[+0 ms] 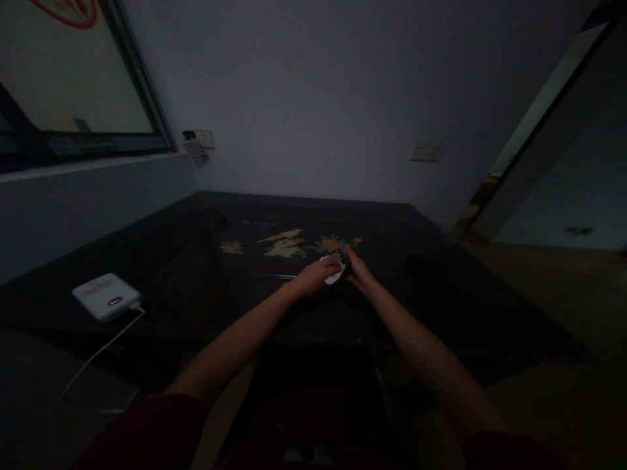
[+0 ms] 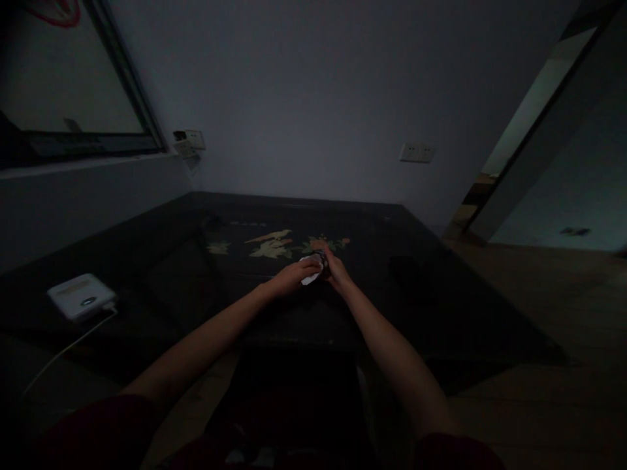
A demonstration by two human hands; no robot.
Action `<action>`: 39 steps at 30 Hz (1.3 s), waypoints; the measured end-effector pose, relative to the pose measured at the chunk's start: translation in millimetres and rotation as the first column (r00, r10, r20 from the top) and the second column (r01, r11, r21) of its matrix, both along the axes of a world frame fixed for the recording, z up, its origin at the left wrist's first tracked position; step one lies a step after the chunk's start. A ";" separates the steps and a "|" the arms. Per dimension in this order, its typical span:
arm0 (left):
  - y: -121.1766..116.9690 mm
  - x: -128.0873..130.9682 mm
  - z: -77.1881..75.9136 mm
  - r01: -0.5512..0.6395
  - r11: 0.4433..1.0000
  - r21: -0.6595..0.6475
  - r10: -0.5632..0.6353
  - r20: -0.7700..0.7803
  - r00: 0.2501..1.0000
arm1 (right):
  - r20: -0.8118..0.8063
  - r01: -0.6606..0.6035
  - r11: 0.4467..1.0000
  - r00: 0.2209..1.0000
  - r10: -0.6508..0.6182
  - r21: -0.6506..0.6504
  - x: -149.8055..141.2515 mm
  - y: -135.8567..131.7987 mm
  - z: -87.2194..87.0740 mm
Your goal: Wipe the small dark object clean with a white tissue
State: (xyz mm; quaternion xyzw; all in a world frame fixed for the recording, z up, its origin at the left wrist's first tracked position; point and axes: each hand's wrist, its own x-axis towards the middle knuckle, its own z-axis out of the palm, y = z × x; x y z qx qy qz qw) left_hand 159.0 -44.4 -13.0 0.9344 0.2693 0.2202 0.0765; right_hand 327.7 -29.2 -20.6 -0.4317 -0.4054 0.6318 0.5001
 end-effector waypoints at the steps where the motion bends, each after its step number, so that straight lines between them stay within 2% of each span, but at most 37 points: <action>1: -0.3 -0.1 1.1 -0.001 1.000 0.013 0.002 -0.021 1.000 | -0.009 0.011 1.000 1.000 -0.011 -0.004 -0.4 0.0 0.1; 5: -2.7 1.5 1.3 -0.031 0.999 -0.031 0.030 -0.028 0.999 | -0.037 0.064 0.997 0.997 -0.065 -0.040 -2.6 -1.6 3.0; 10: -5.7 7.1 -4.1 0.037 0.986 -0.165 -0.017 0.123 0.992 | -0.038 0.059 0.997 0.997 -0.061 -0.048 -2.7 -2.8 5.3; 13: -6.2 10.1 -5.8 0.053 0.963 -0.263 0.005 0.217 0.976 | -0.036 0.064 0.997 0.997 -0.066 -0.043 -2.0 -2.7 4.8; 16: -7.3 12.1 -4.2 0.096 0.909 -0.405 0.034 0.303 0.952 | -0.047 0.085 0.996 0.995 -0.086 -0.037 -1.8 -3.0 4.3; 19: -8.9 13.9 -1.3 0.168 0.807 -0.566 0.057 0.359 0.932 | -0.051 0.092 0.995 0.994 -0.094 -0.035 -1.6 -3.8 4.0; 21: -9.7 15.3 -0.4 0.191 0.755 -0.627 0.073 0.370 0.926 | -0.047 0.086 0.996 0.995 -0.087 -0.032 -1.0 -3.9 3.8; 22: -10.0 15.9 -0.5 0.193 0.752 -0.630 0.074 0.373 0.925 | -0.047 0.085 0.996 0.995 -0.086 -0.035 -0.6 -3.8 3.8; 24: -10.9 16.2 -1.0 0.179 0.789 -0.587 0.062 0.367 0.928 | -0.056 0.075 0.996 0.995 -0.078 -0.041 0.2 -3.3 4.2; 26: -12.6 15.0 -1.0 0.134 0.859 -0.495 0.043 0.330 0.943 | -0.077 0.045 0.998 0.996 -0.048 -0.049 1.0 -2.8 5.7; 28: -15.8 12.5 0.8 0.073 0.927 -0.367 0.018 0.238 0.971 | -0.112 -0.026 0.998 0.993 0.020 -0.055 1.7 -2.7 8.1; 30: -20.5 9.6 5.0 0.008 0.973 -0.229 0.017 0.107 0.994 | -0.142 -0.101 0.993 0.986 0.091 -0.066 2.4 -2.8 10.7; 34: -31.5 8.9 16.6 -0.150 0.988 -0.030 0.146 -0.103 0.984 | -0.155 -0.169 0.982 0.976 0.154 -0.088 4.1 -2.6 13.7; 39: -39.9 15.6 21.9 -0.207 0.972 0.111 0.223 -0.156 0.962 | -0.190 -0.181 0.980 0.968 0.162 -0.088 6.2 -0.9 13.7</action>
